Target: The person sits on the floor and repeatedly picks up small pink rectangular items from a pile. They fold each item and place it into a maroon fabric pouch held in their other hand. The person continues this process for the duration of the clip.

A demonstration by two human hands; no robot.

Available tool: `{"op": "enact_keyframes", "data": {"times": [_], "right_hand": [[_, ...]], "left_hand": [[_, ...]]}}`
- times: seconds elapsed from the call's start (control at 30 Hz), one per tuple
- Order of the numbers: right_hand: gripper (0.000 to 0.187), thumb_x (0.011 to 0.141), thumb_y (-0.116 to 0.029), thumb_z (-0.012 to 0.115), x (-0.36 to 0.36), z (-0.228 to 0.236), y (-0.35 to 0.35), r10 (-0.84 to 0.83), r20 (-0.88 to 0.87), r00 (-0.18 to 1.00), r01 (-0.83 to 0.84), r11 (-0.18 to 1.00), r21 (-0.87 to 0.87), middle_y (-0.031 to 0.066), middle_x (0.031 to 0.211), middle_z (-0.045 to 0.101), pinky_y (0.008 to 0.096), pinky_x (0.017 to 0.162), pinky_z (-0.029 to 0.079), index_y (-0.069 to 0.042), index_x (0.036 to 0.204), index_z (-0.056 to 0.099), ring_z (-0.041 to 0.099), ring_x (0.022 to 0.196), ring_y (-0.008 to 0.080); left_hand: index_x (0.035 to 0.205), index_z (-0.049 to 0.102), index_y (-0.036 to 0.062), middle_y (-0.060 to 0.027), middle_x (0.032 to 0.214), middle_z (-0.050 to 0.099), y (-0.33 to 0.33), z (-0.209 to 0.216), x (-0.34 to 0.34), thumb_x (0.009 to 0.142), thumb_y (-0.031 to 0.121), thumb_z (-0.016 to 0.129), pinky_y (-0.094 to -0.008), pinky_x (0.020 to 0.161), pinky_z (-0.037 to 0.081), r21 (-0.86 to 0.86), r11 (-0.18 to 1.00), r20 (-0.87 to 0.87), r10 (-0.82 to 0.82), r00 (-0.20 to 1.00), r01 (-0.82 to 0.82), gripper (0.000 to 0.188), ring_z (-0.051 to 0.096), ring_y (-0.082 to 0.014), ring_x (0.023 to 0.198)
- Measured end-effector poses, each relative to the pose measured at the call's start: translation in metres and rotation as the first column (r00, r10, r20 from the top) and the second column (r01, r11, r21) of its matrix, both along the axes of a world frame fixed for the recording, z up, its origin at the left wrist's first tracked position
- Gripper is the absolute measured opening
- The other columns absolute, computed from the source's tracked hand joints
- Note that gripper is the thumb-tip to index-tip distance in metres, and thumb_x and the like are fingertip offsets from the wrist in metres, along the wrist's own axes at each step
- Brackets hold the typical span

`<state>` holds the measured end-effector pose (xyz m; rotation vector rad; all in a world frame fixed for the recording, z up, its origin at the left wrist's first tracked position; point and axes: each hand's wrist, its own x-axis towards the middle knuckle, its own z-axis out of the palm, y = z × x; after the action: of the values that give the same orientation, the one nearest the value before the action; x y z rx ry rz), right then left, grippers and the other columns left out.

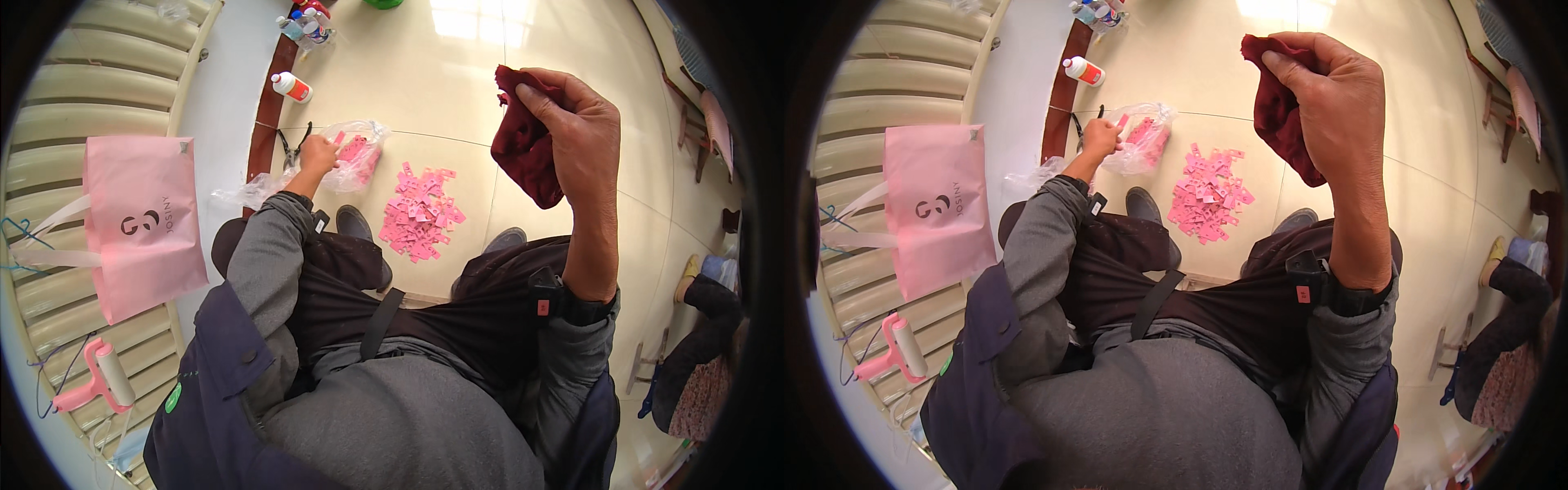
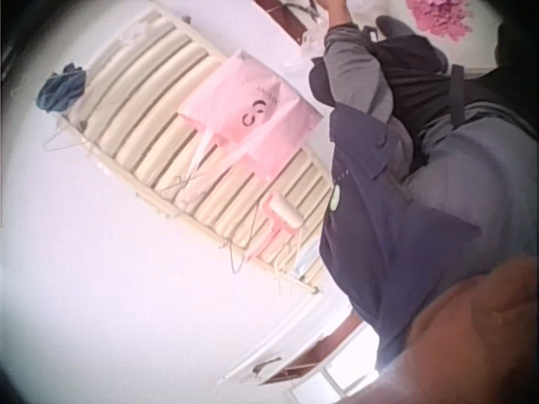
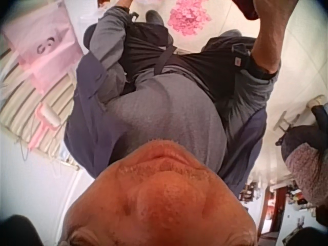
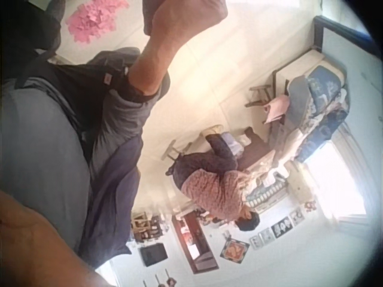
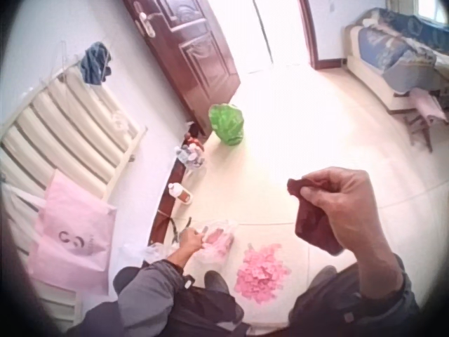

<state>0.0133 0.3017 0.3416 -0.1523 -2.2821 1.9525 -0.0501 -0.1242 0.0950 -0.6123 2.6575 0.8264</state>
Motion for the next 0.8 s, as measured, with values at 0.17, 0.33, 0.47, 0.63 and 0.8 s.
{"op": "enact_keyframes", "data": {"times": [0.17, 0.33, 0.47, 0.63, 0.8], "right_hand": [[0.022, 0.093, -0.011, 0.075, 0.000, -0.002, 0.005, -0.012, 0.001, 1.000, 0.011, 0.998, 0.068, 0.0065, 0.093, 0.077, 0.0219, 0.072, 0.056, -0.003, 0.114, 0.077, 0.070, 0.080, 0.0099], [0.025, 0.093, -0.013, 0.076, -0.002, -0.005, 0.005, -0.047, -0.039, 0.998, 0.052, 0.986, 0.160, 0.0075, 0.093, 0.078, 0.0222, 0.072, 0.056, -0.005, 0.116, 0.077, 0.071, 0.080, 0.0106], [0.025, 0.092, -0.014, 0.077, 0.000, -0.005, 0.007, -0.081, 0.012, 0.997, 0.076, 0.970, 0.231, 0.0081, 0.092, 0.078, 0.0226, 0.072, 0.057, -0.005, 0.116, 0.078, 0.071, 0.079, 0.0112], [0.025, 0.091, -0.011, 0.077, 0.002, -0.007, 0.007, -0.112, 0.053, 0.992, 0.096, 0.968, 0.231, 0.0089, 0.092, 0.077, 0.0225, 0.072, 0.056, -0.004, 0.115, 0.077, 0.071, 0.080, 0.0117], [0.020, 0.090, -0.004, 0.075, 0.000, -0.010, 0.011, -0.146, 0.092, 0.985, 0.132, 0.981, 0.141, 0.0060, 0.085, 0.074, 0.0215, 0.063, 0.051, 0.000, 0.110, 0.077, 0.066, 0.071, 0.0094]], "left_hand": [[0.078, 0.074, -0.0029, -0.0201, 0.079, 0.075, -0.020, -0.033, 0.001, 0.092, 0.021, 0.067, -0.0393, 0.064, 0.060, -0.070, 0.979, 0.049, 0.194, 0.980, -0.190, 0.029, 0.076, -0.0287, 0.066], [0.085, 0.073, 0.0006, -0.0232, 0.093, 0.074, 0.028, -0.073, 0.003, 0.089, 0.027, 0.066, -0.0499, 0.082, 0.056, -0.074, 0.972, -0.014, -0.223, 0.975, 0.221, 0.027, 0.071, -0.0431, 0.089], [0.101, 0.072, 0.0071, -0.0205, 0.105, 0.073, 0.101, -0.113, 0.040, 0.085, 0.023, 0.068, -0.0476, 0.088, 0.054, -0.029, 0.805, 0.175, -0.579, 0.796, 0.592, 0.023, 0.069, -0.0385, 0.103], [0.101, 0.067, 0.0048, -0.0221, 0.101, 0.072, 0.152, -0.140, 0.085, 0.084, 0.024, 0.070, -0.0493, 0.084, 0.053, -0.050, 0.906, 0.217, -0.400, 0.890, 0.420, 0.025, 0.069, -0.0395, 0.099], [0.107, 0.065, 0.0047, -0.0221, 0.105, 0.072, 0.158, -0.164, 0.086, 0.085, 0.022, 0.069, -0.0508, 0.088, 0.053, -0.106, 0.948, 0.242, -0.269, 0.932, 0.301, 0.028, 0.068, -0.0416, 0.106]]}}
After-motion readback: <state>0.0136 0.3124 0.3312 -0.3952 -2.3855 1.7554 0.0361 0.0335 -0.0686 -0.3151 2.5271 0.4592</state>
